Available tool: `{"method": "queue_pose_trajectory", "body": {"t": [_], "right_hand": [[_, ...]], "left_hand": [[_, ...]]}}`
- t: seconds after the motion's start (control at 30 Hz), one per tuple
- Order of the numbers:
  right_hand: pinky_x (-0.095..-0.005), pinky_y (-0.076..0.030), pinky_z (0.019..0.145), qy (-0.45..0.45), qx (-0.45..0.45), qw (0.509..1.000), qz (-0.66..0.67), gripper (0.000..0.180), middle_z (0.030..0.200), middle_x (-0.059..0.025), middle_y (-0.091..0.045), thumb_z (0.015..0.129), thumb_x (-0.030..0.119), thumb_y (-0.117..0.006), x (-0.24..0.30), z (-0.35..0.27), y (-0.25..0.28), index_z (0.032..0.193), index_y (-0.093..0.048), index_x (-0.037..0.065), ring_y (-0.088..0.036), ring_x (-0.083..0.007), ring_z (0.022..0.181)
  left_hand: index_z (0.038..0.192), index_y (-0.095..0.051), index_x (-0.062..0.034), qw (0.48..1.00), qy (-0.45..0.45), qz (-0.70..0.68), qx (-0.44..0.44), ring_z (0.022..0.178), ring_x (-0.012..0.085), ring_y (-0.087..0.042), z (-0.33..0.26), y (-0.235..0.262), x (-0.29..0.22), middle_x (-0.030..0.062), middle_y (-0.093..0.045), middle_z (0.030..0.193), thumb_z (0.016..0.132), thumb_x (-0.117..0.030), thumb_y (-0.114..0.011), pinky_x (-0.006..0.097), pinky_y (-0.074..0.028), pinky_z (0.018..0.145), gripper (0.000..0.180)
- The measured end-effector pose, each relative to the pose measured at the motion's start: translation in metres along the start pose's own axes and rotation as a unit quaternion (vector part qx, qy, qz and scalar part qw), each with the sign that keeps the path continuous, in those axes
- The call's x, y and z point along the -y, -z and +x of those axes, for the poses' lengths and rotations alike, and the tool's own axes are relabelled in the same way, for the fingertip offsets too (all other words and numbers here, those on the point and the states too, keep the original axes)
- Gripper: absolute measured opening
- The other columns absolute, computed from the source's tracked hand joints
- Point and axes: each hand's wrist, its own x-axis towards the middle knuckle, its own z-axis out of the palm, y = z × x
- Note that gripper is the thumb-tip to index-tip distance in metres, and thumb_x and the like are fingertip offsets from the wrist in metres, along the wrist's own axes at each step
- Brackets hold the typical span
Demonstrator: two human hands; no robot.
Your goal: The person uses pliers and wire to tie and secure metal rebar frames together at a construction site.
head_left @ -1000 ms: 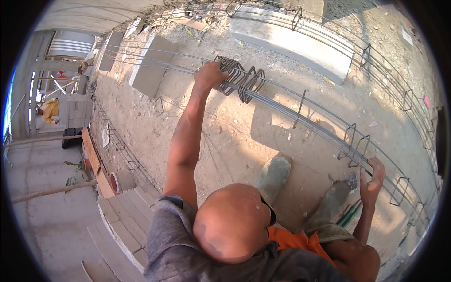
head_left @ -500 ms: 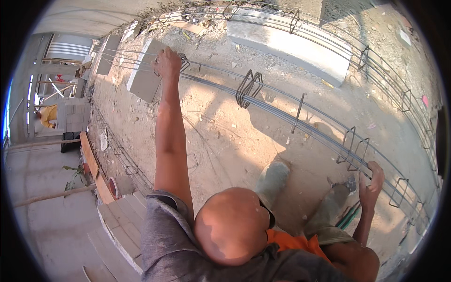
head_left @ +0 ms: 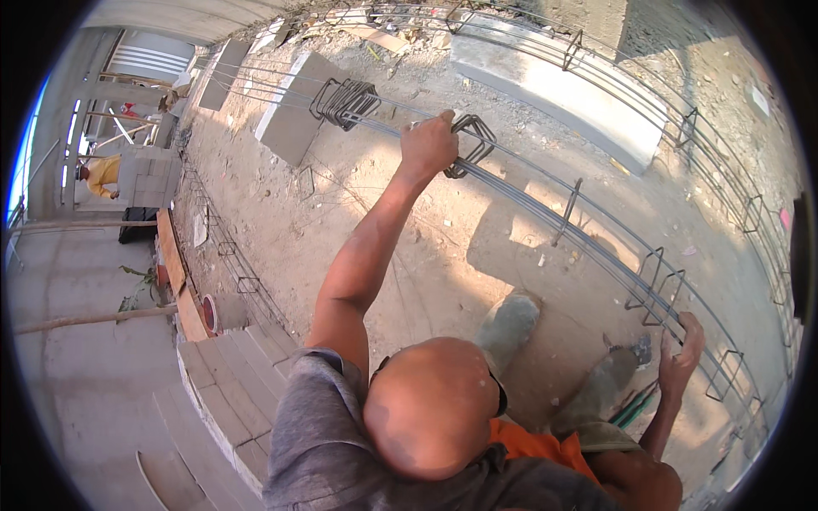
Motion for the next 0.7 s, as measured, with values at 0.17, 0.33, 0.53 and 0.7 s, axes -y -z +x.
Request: {"method": "queue_pose_trajectory", "body": {"t": [0.17,0.33,0.53,0.7], "right_hand": [[-0.0466,-0.036,0.106,-0.022,-0.009,0.999,0.022,0.039,0.126,-0.0169,-0.059,0.086,0.023,-0.068,-0.004,0.0,0.006,0.12,-0.059,0.005,-0.052,-0.0362,0.121],[-0.0473,-0.039,0.101,0.027,-0.053,0.998,0.028,0.035,0.128,-0.0159,-0.055,0.082,0.021,-0.072,0.008,0.012,0.012,0.112,-0.063,0.005,-0.05,-0.0372,0.119],[-0.0428,-0.048,0.08,-0.049,-0.089,0.992,0.068,0.023,0.098,-0.0122,-0.062,0.081,0.019,-0.073,0.008,-0.013,0.023,0.098,-0.066,0.005,-0.061,-0.0329,0.09],[-0.039,-0.049,0.065,-0.097,-0.002,0.99,0.102,0.017,0.081,-0.01,-0.063,0.087,0.02,-0.07,0.014,-0.046,0.016,0.092,-0.065,0.005,-0.062,-0.0267,0.069]], "left_hand": [[0.105,-0.064,-0.0093,0.958,0.061,0.08,-0.268,0.098,0.0366,-0.067,0.049,0.006,0.09,0.0147,-0.069,0.101,0.083,-0.02,-0.059,0.058,-0.039,0.094,0.024],[0.129,-0.06,-0.01,0.981,0.018,0.044,-0.188,0.125,0.0351,-0.053,0.032,-0.007,0.085,0.0185,-0.057,0.132,0.088,-0.045,-0.068,0.057,-0.038,0.101,0.054],[0.116,-0.067,-0.0057,0.94,-0.287,-0.158,-0.095,0.112,0.0333,-0.062,-0.035,0.026,-0.109,0.0142,-0.063,0.122,0.093,-0.028,-0.067,0.042,-0.05,0.093,0.032],[0.114,-0.067,-0.0081,0.874,-0.415,-0.241,0.078,0.098,0.0321,-0.065,-0.103,0.029,-0.216,0.0114,-0.066,0.11,0.089,-0.023,-0.07,0.041,-0.052,0.083,0.029]]}}
